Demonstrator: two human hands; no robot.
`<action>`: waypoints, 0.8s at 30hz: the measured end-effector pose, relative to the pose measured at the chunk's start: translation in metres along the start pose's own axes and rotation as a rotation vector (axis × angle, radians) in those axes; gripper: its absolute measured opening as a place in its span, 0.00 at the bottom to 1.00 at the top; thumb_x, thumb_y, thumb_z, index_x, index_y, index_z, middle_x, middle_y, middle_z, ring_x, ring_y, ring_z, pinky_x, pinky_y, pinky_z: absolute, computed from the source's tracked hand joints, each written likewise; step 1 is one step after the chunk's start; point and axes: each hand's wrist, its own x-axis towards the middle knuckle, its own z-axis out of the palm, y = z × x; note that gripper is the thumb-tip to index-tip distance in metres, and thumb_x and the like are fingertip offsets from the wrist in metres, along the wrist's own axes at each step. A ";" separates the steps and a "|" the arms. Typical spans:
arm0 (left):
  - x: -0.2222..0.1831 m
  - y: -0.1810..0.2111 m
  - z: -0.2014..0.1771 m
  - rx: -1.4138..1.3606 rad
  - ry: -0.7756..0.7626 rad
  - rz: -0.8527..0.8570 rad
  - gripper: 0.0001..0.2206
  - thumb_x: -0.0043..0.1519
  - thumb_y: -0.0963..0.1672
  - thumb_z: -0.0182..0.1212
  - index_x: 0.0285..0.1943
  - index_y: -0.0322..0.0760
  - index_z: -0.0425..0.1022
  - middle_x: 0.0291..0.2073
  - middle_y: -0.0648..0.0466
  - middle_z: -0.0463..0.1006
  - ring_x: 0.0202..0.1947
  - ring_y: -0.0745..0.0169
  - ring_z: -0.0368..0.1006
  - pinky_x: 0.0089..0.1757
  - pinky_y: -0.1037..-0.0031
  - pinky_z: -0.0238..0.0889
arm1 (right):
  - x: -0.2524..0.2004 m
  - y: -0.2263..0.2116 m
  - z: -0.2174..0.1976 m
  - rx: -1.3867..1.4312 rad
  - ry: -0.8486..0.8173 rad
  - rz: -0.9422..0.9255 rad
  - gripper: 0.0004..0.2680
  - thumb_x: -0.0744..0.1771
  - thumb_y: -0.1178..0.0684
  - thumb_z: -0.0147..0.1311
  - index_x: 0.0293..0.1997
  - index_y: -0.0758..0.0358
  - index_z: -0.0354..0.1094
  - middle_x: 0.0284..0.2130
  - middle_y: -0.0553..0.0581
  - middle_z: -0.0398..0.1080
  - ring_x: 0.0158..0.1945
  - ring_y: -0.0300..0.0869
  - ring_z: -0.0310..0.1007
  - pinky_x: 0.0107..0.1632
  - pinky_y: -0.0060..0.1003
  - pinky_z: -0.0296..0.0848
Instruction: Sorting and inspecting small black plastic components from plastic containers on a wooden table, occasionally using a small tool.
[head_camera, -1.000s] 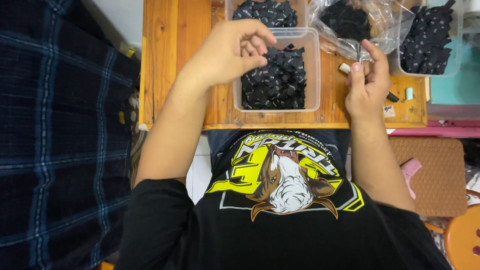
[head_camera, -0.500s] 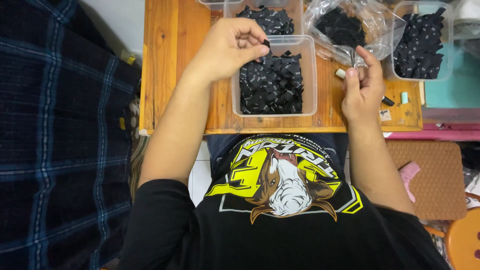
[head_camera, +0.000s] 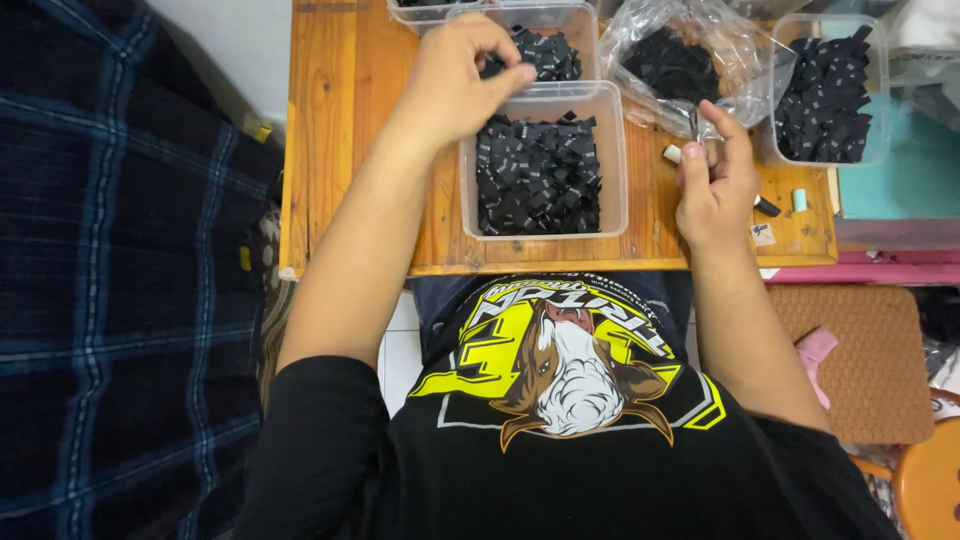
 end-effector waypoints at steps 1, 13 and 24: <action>0.005 -0.003 0.002 0.029 0.041 -0.050 0.08 0.62 0.45 0.73 0.31 0.48 0.78 0.35 0.61 0.76 0.34 0.67 0.67 0.38 0.71 0.61 | 0.000 0.000 0.000 0.000 0.000 0.007 0.14 0.75 0.55 0.45 0.70 0.67 0.60 0.25 0.51 0.58 0.29 0.35 0.58 0.37 0.30 0.61; 0.013 -0.033 0.015 0.294 0.148 0.145 0.12 0.64 0.45 0.69 0.54 0.38 0.82 0.41 0.52 0.76 0.46 0.50 0.67 0.48 0.63 0.64 | 0.000 0.004 0.000 0.030 -0.001 0.017 0.14 0.75 0.56 0.45 0.70 0.67 0.59 0.24 0.50 0.56 0.28 0.35 0.57 0.36 0.29 0.61; -0.039 0.061 -0.001 0.776 -0.761 0.018 0.13 0.51 0.43 0.67 0.44 0.56 0.83 0.34 0.61 0.82 0.50 0.48 0.67 0.50 0.53 0.58 | -0.002 0.011 -0.001 0.019 -0.004 -0.013 0.13 0.76 0.56 0.45 0.71 0.68 0.59 0.25 0.50 0.57 0.28 0.36 0.58 0.36 0.31 0.61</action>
